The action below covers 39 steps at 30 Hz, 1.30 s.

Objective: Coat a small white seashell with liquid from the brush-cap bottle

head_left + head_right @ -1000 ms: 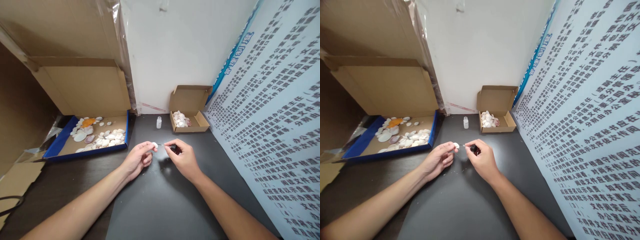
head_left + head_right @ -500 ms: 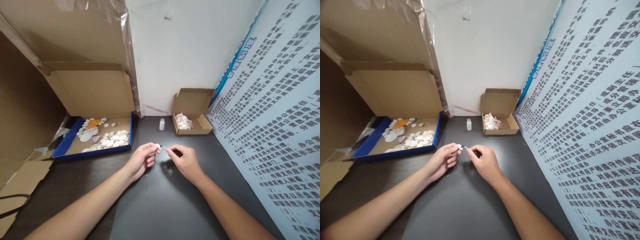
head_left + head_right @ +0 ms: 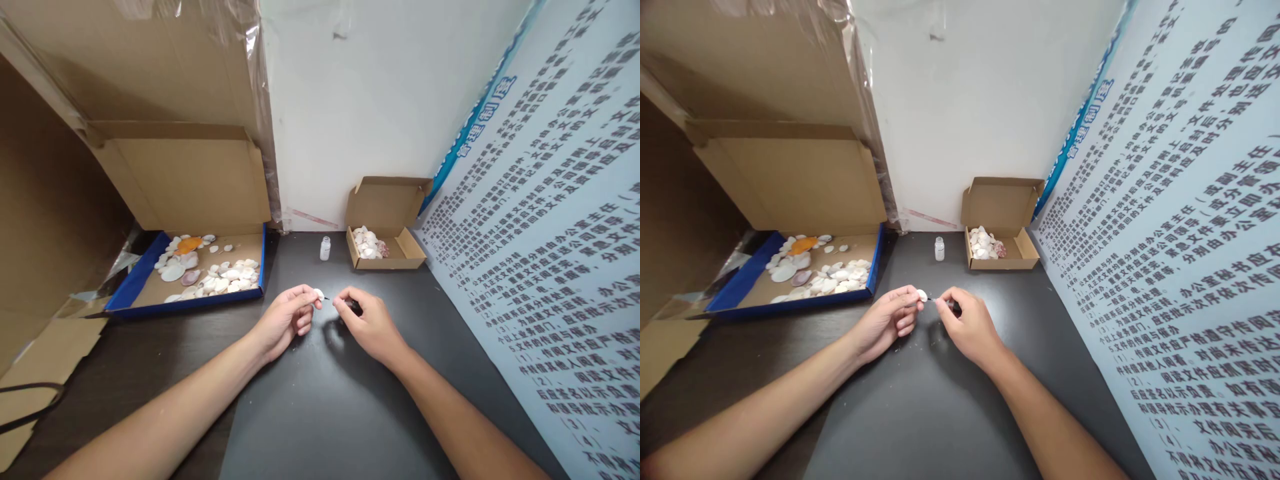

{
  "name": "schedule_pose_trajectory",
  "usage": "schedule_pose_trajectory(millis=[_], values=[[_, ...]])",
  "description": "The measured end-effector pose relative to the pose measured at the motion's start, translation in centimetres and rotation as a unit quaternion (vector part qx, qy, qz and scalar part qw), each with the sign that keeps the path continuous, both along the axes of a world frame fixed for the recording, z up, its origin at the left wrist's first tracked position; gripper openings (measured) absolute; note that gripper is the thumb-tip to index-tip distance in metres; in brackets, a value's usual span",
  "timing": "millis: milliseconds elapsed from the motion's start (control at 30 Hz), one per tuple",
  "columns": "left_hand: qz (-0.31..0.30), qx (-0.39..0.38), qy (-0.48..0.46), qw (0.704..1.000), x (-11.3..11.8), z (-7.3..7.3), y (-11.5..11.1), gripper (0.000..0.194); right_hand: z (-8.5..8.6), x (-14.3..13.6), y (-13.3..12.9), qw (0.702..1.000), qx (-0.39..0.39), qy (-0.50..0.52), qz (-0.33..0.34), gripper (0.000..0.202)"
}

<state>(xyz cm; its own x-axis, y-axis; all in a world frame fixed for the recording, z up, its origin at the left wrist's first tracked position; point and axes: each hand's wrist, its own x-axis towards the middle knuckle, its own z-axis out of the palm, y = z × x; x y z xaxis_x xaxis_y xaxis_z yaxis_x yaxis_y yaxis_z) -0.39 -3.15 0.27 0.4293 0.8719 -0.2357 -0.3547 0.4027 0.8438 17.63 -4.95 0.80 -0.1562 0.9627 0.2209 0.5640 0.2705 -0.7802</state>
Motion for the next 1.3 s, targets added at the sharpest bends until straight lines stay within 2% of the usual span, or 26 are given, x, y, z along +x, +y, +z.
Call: schedule_pose_trajectory(millis=[267,433,600,733,800,933,1067,1200,1300], values=[[-0.006,0.011,0.014,1.0,0.15,0.19,-0.06,0.021,0.28,0.03,-0.18,0.998,0.036,0.051,0.012,0.02],[-0.006,0.006,0.016,1.0,0.21,0.27,-0.01,0.021,0.13,0.12,0.03,0.999,0.031,0.004,-0.016,0.018],[0.0,0.0,0.013,1.0,0.21,0.33,-0.01,0.021,0.34,-0.06,-0.24,0.997,0.038,0.062,0.012,0.019],[0.002,-0.008,0.012,1.0,0.19,0.37,-0.04,0.021,0.29,-0.12,-0.25,0.998,0.053,0.029,-0.025,0.016],[0.004,-0.009,0.011,1.0,0.17,0.35,-0.04,0.022,0.24,-0.1,-0.22,0.998,0.051,0.028,-0.031,0.014],[-0.005,-0.003,0.008,1.0,0.12,0.24,-0.01,0.022,0.14,-0.09,-0.25,0.999,0.027,0.043,-0.002,0.012],[-0.006,0.0,0.007,1.0,0.11,0.11,0.05,0.022,0.08,-0.15,-0.3,1.0,0.016,0.017,-0.019,0.011],[-0.007,0.003,0.008,1.0,0.14,0.06,0.05,0.023,0.25,-0.24,-0.46,0.999,0.011,0.042,0.003,0.012],[-0.009,0.005,0.006,1.0,0.15,0.03,0.05,0.021,0.3,-0.2,-0.47,0.999,0.016,0.033,-0.024,0.013]])
